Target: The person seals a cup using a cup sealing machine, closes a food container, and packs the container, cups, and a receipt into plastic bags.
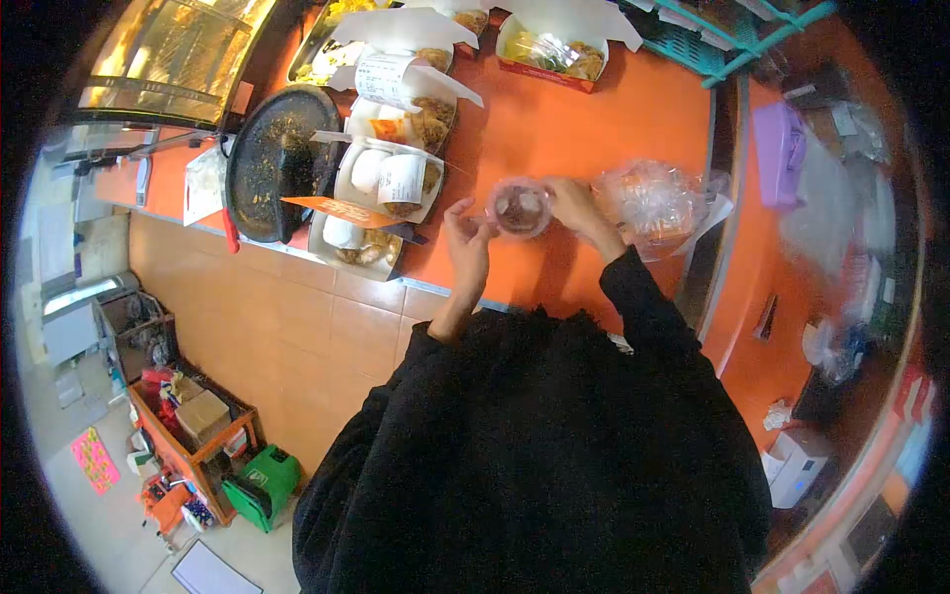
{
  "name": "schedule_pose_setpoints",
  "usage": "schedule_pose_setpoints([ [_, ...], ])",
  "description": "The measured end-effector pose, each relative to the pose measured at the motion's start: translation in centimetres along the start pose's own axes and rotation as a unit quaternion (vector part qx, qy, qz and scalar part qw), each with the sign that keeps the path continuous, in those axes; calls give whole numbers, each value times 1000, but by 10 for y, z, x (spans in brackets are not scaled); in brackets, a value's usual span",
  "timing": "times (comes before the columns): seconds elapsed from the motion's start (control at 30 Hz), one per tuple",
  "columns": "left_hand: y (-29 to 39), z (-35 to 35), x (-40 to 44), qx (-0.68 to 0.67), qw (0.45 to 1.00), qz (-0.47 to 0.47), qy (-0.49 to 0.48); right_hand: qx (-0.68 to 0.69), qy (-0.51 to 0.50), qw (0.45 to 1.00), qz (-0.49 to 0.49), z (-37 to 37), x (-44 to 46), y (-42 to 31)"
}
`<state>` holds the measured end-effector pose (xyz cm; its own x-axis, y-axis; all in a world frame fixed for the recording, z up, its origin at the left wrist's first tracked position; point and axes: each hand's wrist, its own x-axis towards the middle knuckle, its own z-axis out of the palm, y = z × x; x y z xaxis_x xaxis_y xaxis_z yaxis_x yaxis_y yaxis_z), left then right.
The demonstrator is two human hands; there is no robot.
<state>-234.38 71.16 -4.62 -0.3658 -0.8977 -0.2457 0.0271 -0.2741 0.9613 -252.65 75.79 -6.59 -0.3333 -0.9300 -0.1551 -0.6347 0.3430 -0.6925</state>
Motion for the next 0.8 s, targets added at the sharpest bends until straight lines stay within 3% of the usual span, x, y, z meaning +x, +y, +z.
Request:
schedule_pose_setpoints([
  [0.1, -2, 1, 1, -27, 999, -25, 2, 57, -45, 997, 4, 14, 4, 15],
  [0.23, 6, -3, -2, -46, 999, -4, 1, 12, -24, 999, 26, 9, -1, 19],
  [0.3, 12, 1, -7, -17, 1000, -14, -22, -120, 91, 989, 3, 6, -6, 6],
  [0.43, 3, 2, -6, -14, 999, -24, -28, -118, 145, 982, -4, -4, -7, 5],
  [0.47, 5, 3, -6, -21, 999, -8, -40, 97, 102, 988, 69, 8, 2, 36],
  [0.5, 10, 3, -8, -28, 998, 5, -50, 308, 50, 940, 138, 6, 4, 37],
  [0.53, 14, 4, -8, -27, 998, 5, -51, 426, 35, 888, 171, 4, -1, 38],
  [0.57, 22, 6, -8, -18, 998, 13, -54, 425, 35, 888, 171, -2, -6, 27],
  [0.6, 26, 7, -9, -9, 998, 21, -56, 243, 126, 958, 84, -5, -11, 19],
  [0.63, 22, 7, -7, -9, 998, 20, -54, 49, 209, 977, -8, -8, -13, 13],
  [0.67, 17, 7, -4, -1, 998, 11, -58, 49, 207, 977, -8, -11, -14, 9],
  [0.73, 8, 4, -1, 8, 998, 3, -67, -96, 169, 981, -26, -16, -14, 6],
  [0.77, 7, 4, 2, 43, 995, 26, -87, -97, 172, 980, -26, -18, -12, 9],
  [0.8, 5, 3, 3, 79, 990, 47, -107, 76, 77, 992, 70, -20, -11, 15],
])
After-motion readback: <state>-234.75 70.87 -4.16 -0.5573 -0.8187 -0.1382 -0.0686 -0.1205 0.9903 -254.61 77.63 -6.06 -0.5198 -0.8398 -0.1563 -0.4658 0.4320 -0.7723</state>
